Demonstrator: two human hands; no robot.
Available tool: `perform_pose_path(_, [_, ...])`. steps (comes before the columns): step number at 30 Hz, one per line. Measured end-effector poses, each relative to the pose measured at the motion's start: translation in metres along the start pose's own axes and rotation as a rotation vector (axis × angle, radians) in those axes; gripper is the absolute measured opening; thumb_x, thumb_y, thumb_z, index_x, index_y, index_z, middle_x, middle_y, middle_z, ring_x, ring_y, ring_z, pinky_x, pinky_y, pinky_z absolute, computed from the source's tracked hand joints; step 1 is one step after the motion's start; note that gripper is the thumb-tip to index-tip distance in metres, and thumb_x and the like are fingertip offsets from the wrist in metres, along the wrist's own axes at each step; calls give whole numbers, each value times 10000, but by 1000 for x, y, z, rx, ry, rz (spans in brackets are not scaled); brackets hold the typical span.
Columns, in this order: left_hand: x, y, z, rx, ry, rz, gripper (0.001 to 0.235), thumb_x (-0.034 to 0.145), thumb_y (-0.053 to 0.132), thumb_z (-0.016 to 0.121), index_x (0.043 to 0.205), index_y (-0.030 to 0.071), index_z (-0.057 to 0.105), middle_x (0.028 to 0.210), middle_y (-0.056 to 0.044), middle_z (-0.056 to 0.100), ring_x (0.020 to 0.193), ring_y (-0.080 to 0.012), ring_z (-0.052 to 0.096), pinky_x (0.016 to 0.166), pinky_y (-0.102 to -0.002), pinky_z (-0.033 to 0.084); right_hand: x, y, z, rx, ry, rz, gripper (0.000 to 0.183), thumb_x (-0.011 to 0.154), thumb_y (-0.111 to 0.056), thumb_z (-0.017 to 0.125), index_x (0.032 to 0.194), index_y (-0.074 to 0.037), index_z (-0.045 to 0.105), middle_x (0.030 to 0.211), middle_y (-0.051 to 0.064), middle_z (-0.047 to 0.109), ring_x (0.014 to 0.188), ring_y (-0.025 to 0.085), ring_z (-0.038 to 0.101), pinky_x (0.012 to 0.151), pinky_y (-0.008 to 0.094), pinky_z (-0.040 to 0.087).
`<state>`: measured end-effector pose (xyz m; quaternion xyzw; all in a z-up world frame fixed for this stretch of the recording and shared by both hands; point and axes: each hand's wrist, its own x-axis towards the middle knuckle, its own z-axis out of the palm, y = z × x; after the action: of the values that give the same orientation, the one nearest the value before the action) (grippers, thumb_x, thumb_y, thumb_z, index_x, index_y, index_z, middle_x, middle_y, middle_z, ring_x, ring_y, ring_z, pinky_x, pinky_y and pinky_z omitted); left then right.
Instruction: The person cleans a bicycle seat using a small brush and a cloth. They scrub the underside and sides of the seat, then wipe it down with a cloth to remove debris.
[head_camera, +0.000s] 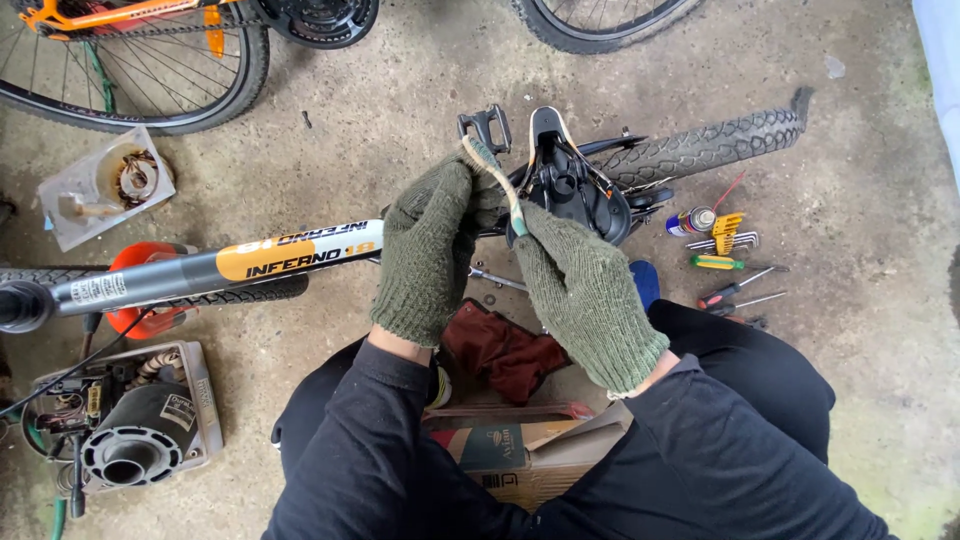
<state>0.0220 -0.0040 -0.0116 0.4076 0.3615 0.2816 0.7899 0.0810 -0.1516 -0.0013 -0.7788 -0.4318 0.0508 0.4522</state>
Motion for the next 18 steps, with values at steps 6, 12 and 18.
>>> perform_pose_path(6, [1, 5, 0, 8, -139, -42, 322, 881, 176, 780, 1152, 7, 743, 975, -235, 774, 800, -241, 757, 793, -336, 658, 2, 1, 0, 21, 19, -25, 325, 931, -15, 642, 1243, 75, 657, 1186, 208, 739, 985, 314, 741, 829, 353, 584])
perform_pose_path(12, [2, 2, -4, -24, -157, -11, 308, 915, 164, 759, 1162, -16, 723, 985, -225, 764, 864, -251, 763, 828, -334, 657, -5, 19, 19, -110, 78, -39, 266, 980, -303, 729, 1150, -98, 746, 1023, 85, 772, 1034, 344, 730, 882, 362, 572])
perform_pose_path(18, [-4, 14, -11, -81, -137, 0, 321, 882, 150, 799, 1153, -9, 736, 987, -253, 737, 829, -250, 739, 817, -383, 670, 0, -2, -1, -5, -27, -44, 314, 939, -9, 649, 1244, 64, 649, 1110, 215, 737, 888, 324, 728, 751, 371, 569])
